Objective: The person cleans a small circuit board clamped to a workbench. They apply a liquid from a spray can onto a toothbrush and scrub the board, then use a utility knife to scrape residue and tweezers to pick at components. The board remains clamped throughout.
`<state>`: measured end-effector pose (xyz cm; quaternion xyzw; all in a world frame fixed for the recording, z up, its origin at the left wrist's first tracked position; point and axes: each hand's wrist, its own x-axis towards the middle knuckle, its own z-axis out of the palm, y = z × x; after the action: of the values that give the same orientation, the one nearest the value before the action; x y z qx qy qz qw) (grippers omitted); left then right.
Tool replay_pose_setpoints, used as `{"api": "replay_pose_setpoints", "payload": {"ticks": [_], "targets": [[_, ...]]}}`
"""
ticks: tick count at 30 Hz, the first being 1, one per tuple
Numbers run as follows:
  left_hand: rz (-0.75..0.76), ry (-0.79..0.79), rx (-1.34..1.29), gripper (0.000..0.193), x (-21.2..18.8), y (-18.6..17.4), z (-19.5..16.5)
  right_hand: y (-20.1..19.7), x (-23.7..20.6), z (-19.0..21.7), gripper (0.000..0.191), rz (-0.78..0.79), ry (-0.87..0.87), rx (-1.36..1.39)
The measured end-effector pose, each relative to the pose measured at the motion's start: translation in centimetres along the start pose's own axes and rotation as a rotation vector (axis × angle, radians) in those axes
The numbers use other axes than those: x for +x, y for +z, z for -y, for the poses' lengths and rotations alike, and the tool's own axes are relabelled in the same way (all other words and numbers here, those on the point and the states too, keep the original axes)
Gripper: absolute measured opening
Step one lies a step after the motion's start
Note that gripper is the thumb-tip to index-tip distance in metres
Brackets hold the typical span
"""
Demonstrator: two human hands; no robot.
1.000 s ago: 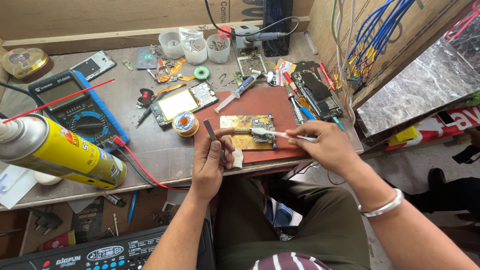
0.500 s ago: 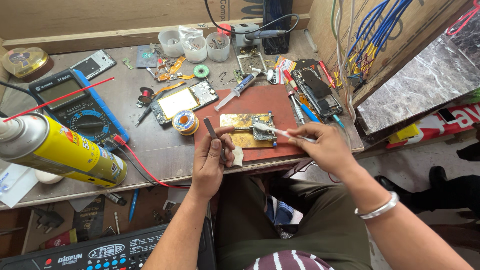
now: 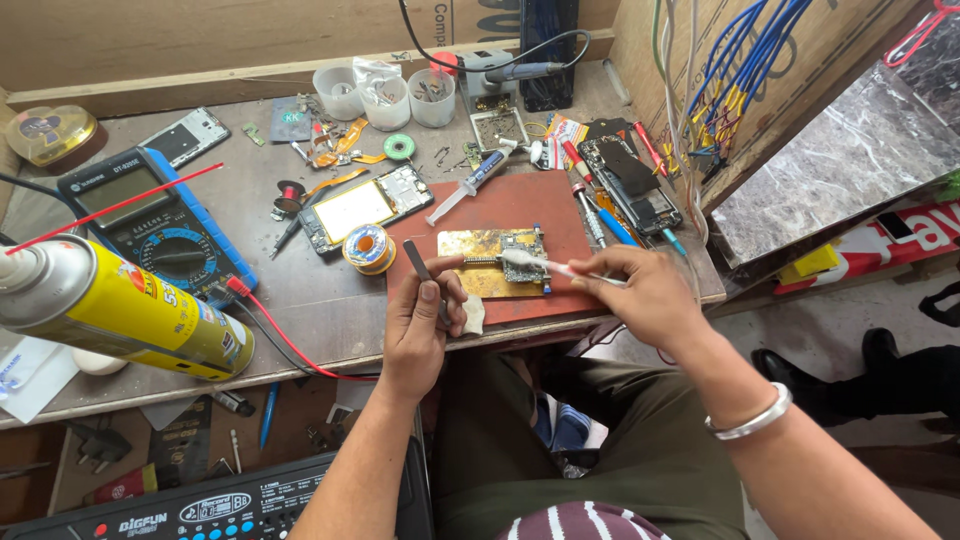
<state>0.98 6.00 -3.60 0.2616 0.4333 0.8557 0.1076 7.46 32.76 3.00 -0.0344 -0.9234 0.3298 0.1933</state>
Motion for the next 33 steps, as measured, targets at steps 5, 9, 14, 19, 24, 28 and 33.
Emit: {"api": "replay_pose_setpoints", "payload": {"ticks": [5, 9, 14, 19, 24, 28, 33], "targets": [[-0.001, 0.006, 0.023, 0.037, -0.1, 0.0, 0.0, 0.2, 0.2, -0.2, 0.021, -0.118, 0.079, 0.038], [0.005, 0.003, -0.011, 0.037, -0.1, 0.0, 0.0, 0.3, 0.5, -1.7, 0.021, 0.085, 0.191, 0.876], [-0.012, -0.018, -0.001, 0.038, -0.4, -0.1, -0.1, 0.6, -0.8, -3.9, 0.02, 0.3, 0.235, 1.54], [-0.018, -0.045, -0.001, 0.04, -0.8, -0.3, -0.3, 2.1, -0.6, -5.7, 0.044, 0.213, 0.099, 1.591], [-0.033, -0.064, -0.005, 0.042, -1.0, -0.1, -0.4, 3.5, 0.6, -6.9, 0.024, 0.182, -0.05, 1.388], [-0.039, -0.04, 0.041, 0.04, -1.2, -0.1, -0.2, 5.3, 1.3, -6.8, 0.028, 0.008, -0.05, 1.208], [-0.05, -0.032, 0.104, 0.039, -1.8, -0.5, 0.2, 5.9, 1.6, -6.2, 0.029, -0.087, -0.087, 1.167]]}}
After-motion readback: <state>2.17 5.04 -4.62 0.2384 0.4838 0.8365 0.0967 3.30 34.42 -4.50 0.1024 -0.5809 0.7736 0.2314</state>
